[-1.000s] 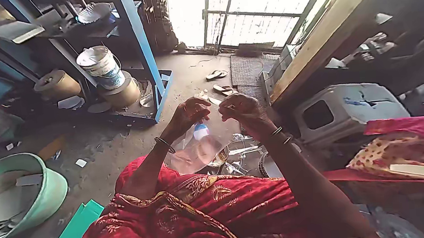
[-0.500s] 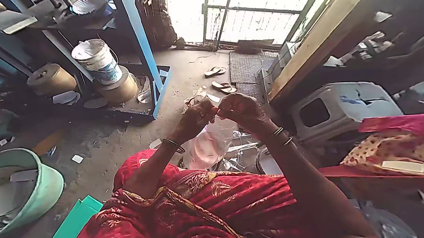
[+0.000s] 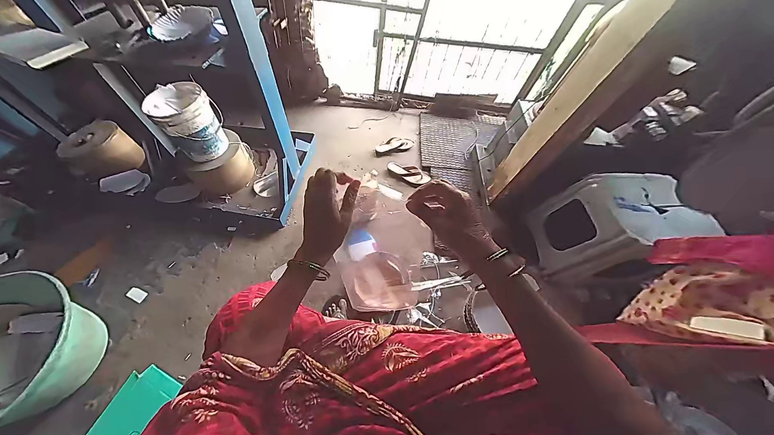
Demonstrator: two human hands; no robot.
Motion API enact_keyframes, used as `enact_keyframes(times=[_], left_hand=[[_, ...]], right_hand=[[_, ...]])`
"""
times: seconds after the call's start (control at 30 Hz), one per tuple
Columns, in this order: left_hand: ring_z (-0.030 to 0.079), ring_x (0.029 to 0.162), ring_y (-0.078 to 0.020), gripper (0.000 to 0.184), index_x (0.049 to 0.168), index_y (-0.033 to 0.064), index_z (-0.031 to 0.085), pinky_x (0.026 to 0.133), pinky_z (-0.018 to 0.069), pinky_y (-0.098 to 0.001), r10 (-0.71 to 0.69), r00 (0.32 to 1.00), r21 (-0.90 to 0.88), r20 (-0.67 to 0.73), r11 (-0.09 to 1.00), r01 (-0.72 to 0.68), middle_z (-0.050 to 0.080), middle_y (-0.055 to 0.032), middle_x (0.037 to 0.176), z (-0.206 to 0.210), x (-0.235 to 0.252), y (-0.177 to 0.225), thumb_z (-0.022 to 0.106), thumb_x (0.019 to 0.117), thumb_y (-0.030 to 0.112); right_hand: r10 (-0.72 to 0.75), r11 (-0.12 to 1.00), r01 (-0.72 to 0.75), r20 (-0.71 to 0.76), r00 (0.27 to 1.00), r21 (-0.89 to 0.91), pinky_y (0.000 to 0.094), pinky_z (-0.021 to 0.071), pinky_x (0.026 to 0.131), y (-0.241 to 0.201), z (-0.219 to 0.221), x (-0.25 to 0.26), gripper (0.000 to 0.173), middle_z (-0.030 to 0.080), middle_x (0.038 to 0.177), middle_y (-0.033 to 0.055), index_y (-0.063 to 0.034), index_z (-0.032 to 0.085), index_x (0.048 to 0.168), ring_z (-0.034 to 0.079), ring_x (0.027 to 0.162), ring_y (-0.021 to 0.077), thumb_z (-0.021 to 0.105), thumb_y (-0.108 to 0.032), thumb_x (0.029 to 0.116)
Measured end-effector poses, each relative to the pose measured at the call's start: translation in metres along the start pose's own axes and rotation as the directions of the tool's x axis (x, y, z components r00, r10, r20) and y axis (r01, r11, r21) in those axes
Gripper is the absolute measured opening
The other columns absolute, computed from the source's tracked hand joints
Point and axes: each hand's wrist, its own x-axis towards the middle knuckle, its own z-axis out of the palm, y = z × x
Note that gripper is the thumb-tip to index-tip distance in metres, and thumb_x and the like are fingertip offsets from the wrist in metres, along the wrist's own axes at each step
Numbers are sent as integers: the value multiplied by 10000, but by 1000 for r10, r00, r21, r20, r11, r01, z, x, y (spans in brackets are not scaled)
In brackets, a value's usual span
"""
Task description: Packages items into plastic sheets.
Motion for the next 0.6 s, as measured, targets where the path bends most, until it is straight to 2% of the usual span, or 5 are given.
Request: enact_keyframes(times=[0.1,0.23,0.33,0.43,0.6], left_hand=[[609,656,-232,422,1069,-24,628,620,534,-410,-194,947,-206,257,946,250,629,-146,801,-6,-5,32,491,1080,375],[694,850,-155,638,1285,17,584,820,585,-350,-289,593,-453,751,427,782,695,-80,1018,8,-4,35,285,1092,546],[703,861,-139,355,1247,59,577,820,599,-331,-303,570,-564,764,118,818,701,-45,993,19,-5,31,416,1106,341],[667,777,-105,241,1243,33,574,726,577,-288,-392,638,-622,663,185,761,685,-46,920,25,-9,30,496,1079,191],[673,933,-169,398,1405,21,430,838,574,-358,-451,679,-599,579,330,729,653,-133,1137,35,-11,17,352,1130,298]], right_hand=[[-38,999,37,-69,997,-18,377,596,900,-3,6,0,198,719,1110,126,-6,666,1113,713,1018,187,679,-157,985],[-192,978,188,-40,981,-96,391,597,893,-3,24,-6,154,737,1062,119,9,682,1081,723,976,190,642,-101,982],[-371,901,389,121,921,-193,398,564,961,-4,39,-17,156,739,1072,114,-10,721,1045,709,1062,223,580,-47,990],[-451,770,528,279,847,-358,416,477,1106,-5,54,-29,200,742,1126,91,-51,722,1046,664,1200,245,523,-58,1033],[-356,792,429,243,902,-434,405,513,1060,-4,66,-37,194,734,1157,127,-19,695,1096,664,1210,277,515,-37,1027]])
